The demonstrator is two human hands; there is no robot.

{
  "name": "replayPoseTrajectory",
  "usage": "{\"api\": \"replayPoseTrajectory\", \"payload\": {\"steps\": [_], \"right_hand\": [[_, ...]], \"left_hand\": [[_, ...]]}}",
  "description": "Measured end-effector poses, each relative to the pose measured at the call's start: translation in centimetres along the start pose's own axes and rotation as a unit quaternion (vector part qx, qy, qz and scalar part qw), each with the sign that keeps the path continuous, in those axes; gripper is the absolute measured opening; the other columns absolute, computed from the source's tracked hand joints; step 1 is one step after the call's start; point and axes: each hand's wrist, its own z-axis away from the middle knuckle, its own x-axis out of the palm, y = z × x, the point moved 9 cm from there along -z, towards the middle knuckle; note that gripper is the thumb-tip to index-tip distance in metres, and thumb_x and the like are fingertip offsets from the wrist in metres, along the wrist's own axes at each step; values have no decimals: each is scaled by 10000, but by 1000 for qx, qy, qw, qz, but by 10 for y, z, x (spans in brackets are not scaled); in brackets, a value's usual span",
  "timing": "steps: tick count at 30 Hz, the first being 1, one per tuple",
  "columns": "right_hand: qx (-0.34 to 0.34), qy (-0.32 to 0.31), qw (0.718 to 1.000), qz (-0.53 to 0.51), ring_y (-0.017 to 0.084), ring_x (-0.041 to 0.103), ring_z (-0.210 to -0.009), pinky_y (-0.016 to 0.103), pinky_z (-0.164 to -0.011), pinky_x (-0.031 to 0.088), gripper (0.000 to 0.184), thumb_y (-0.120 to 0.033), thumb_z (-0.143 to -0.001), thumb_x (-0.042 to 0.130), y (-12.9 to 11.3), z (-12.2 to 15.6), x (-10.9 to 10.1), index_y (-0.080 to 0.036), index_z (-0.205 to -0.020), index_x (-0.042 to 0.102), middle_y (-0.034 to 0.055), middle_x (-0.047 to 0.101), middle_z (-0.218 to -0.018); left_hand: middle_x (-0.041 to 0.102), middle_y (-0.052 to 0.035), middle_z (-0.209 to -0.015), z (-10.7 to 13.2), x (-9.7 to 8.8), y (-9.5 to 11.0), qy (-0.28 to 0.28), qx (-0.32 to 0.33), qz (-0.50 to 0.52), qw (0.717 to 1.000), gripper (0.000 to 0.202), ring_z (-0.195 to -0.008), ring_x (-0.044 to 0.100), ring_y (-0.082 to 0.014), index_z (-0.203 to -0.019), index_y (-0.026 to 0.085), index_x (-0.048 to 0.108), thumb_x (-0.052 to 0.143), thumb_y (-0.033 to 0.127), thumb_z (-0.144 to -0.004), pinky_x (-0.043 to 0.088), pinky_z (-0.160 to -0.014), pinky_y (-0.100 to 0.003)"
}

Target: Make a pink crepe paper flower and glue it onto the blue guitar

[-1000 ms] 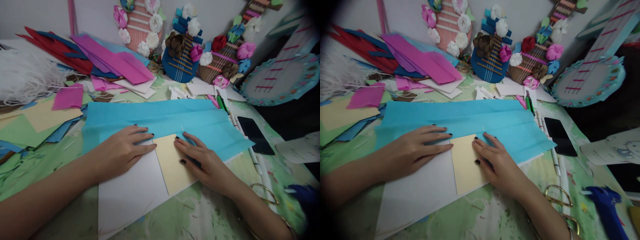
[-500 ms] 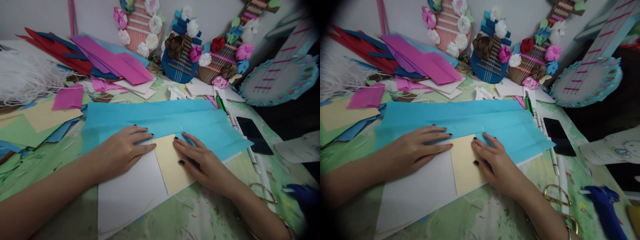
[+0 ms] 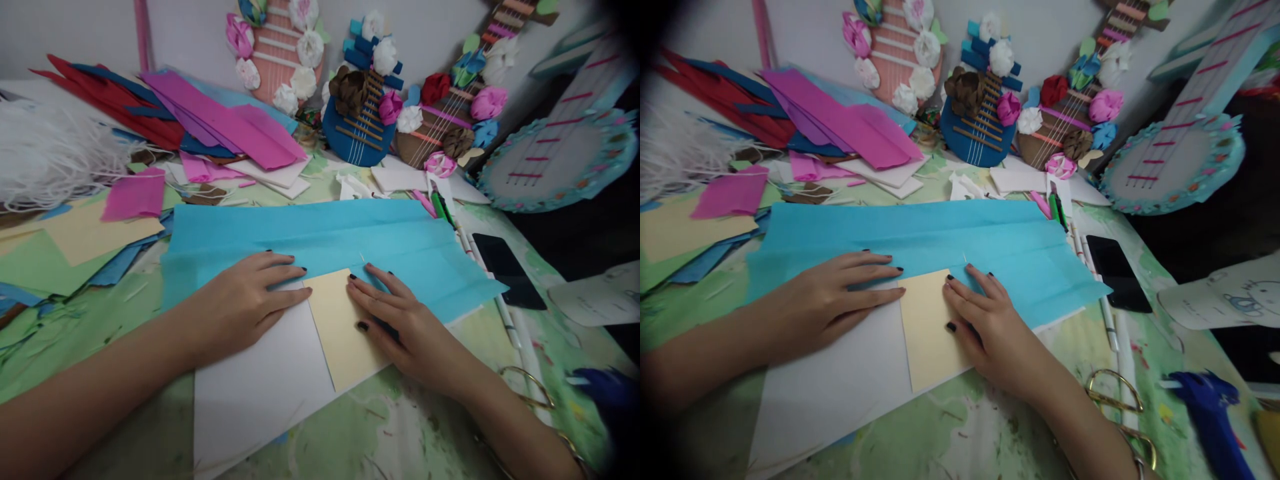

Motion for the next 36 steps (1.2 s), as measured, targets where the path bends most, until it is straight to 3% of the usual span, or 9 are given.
{"api": "replayPoseTrajectory", "payload": {"steps": [8, 12, 14, 18, 23, 26, 36], "right_hand": [[15, -49, 999, 5, 310, 220, -1444, 630, -1121, 272, 467, -173, -953, 387, 4, 1, 5, -176, -1418, 440, 84, 412, -1492], [16, -57, 998, -11, 287, 196, -1453, 629, -1135, 234, 537, -89, -936, 334, 8, 3, 6, -216, -1456, 380, 53, 385, -1512], [16, -64, 998, -19, 283, 184, -1457, 629, -1139, 219, 574, -53, -920, 318, 10, 4, 7, -230, -1464, 363, 36, 368, -1522], [20, -64, 997, -30, 281, 191, -1457, 621, -1137, 217, 601, -18, -889, 339, 11, 4, 7, -236, -1446, 396, 36, 390, -1513], [20, -63, 997, -33, 272, 203, -1455, 605, -1142, 210, 633, 19, -856, 356, 12, 2, 6, -244, -1427, 428, 34, 411, -1501], [20, -72, 996, -39, 266, 206, -1455, 594, -1142, 216, 648, 36, -857, 328, 14, 3, 5, -257, -1426, 427, 23, 408, -1503], [7, -97, 993, -72, 243, 180, -1464, 567, -1151, 194, 655, 40, -882, 291, 17, 5, 5, -276, -1448, 382, -3, 346, -1537]], "left_hand": [[649, -78, -1249, 2, 0, 0, 3, 0, 0, 1000, 346, -1203, 548, -292, -1176, 259, 674, 445, 170, -933, 464, -988, -523], [630, -90, -1277, 1, -1, 3, 7, 6, -1, 1000, 335, -1265, 504, -301, -1162, 231, 677, 457, 159, -921, 413, -1042, -545], [622, -109, -1289, -1, -2, 12, 16, 26, -2, 1000, 327, -1294, 481, -297, -1164, 175, 665, 453, 132, -918, 376, -1080, -546], [612, -146, -1298, -3, -2, 45, 24, 83, 20, 996, 334, -1312, 474, -251, -1224, 93, 598, 445, 125, -929, 360, -1125, -449], [516, -196, -1394, -2, 12, 87, -52, 132, 30, 989, 581, -1328, 452, -296, -1354, 52, 476, 502, 437, -920, 369, -1113, -424], [485, -213, -1416, 0, 18, 95, -68, 121, 10, 990, 626, -1338, 433, -323, -1358, 34, 469, 508, 466, -906, 384, -1093, -442], [577, -195, -1328, -5, 18, 99, -43, 112, -22, 993, 465, -1258, 524, -307, -1271, 43, 562, 476, 357, -939, 433, -1053, -444]]}}
